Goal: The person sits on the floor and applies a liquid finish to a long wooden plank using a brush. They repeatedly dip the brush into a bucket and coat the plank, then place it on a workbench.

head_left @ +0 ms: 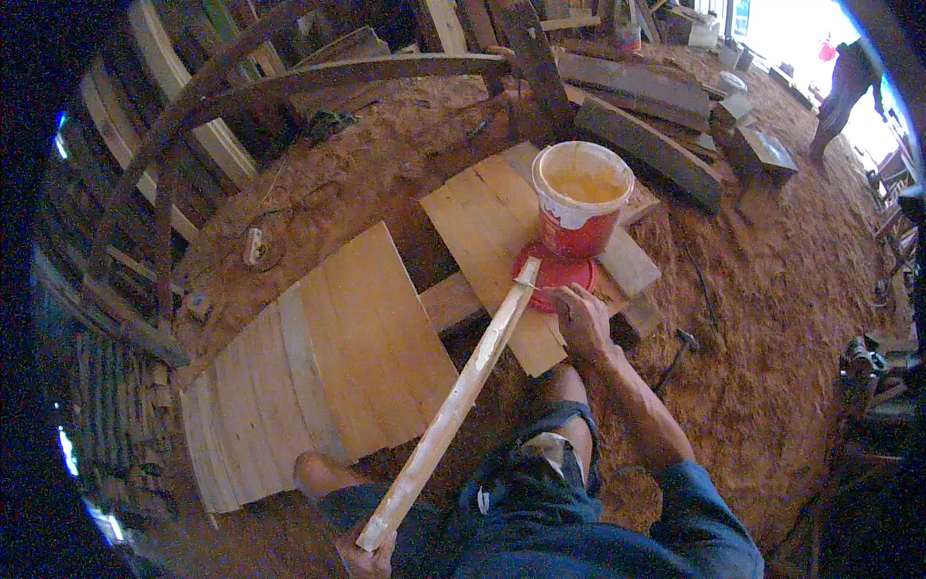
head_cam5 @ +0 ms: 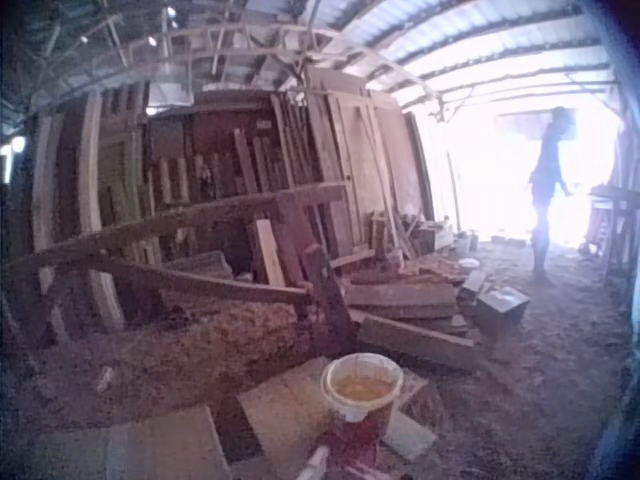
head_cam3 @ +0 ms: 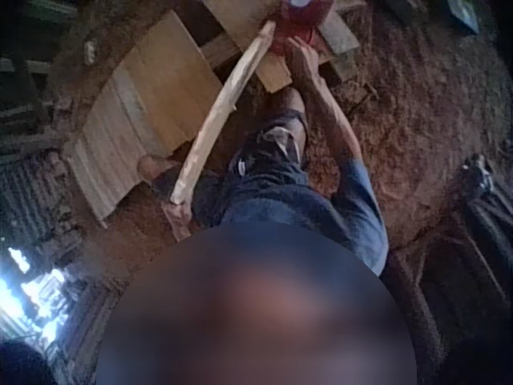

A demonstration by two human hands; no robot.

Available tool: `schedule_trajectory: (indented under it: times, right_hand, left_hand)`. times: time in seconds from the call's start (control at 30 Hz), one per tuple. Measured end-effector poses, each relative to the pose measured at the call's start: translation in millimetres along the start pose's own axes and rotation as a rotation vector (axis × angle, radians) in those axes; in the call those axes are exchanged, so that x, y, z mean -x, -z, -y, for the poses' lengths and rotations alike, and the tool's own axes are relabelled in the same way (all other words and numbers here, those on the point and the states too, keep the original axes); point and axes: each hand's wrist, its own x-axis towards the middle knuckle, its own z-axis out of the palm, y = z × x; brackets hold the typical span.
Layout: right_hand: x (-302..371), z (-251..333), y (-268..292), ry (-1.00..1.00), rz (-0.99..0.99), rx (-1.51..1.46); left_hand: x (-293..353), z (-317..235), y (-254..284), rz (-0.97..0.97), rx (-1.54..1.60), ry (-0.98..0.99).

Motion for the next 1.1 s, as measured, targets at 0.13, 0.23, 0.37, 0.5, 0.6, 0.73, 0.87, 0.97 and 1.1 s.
schedule_trajectory:
  times: [0.13,0.23,0.37,0.5,0.6,0.73,0.87,0.97,1.1]
  right_hand:
    - [-23.1,-6.1,3.2,-0.142,0.034,-0.060]
    - [-41.3,-13.8,1.2,-0.216,0.038,-0.016]
    - [-42.8,-16.4,-0.2,-0.278,0.144,-0.101]
    - [-38.8,-17.9,1.0,-0.282,0.090,-0.004]
    - [-41.6,-23.7,0.1,-0.241,0.004,0.012]
    - [-29.5,-23.8,-3.9,-0.217,0.097,-0.014]
    - [2.9,1.2,1.1,-0.115,0.118,0.015]
    - [26.5,35.9,12.3,-0.112,0.262,-0.045]
    - [35.5,64.6,24.2,-0.110,0.380,-0.223]
  left_hand:
    - [-3.4,-1.3,-0.8,0.012,0.002,0.014]
    - [-4.2,-3.5,-0.3,0.012,0.006,0.032]
    - [-2.3,-5.6,1.7,0.015,0.005,0.061]
    - [2.4,-5.9,1.7,0.017,0.004,0.094]
    - [6.4,-4.9,0.3,0.011,0.006,0.114]
    - [16.2,-4.2,-1.5,0.008,-0.010,0.166]
    - [18.2,-6.6,-4.3,-0.010,-0.076,0.260]
    - [14.9,-15.5,-8.1,0.015,0.075,0.310]
    - [11.1,-27.9,-9.6,-0.023,0.310,0.431]
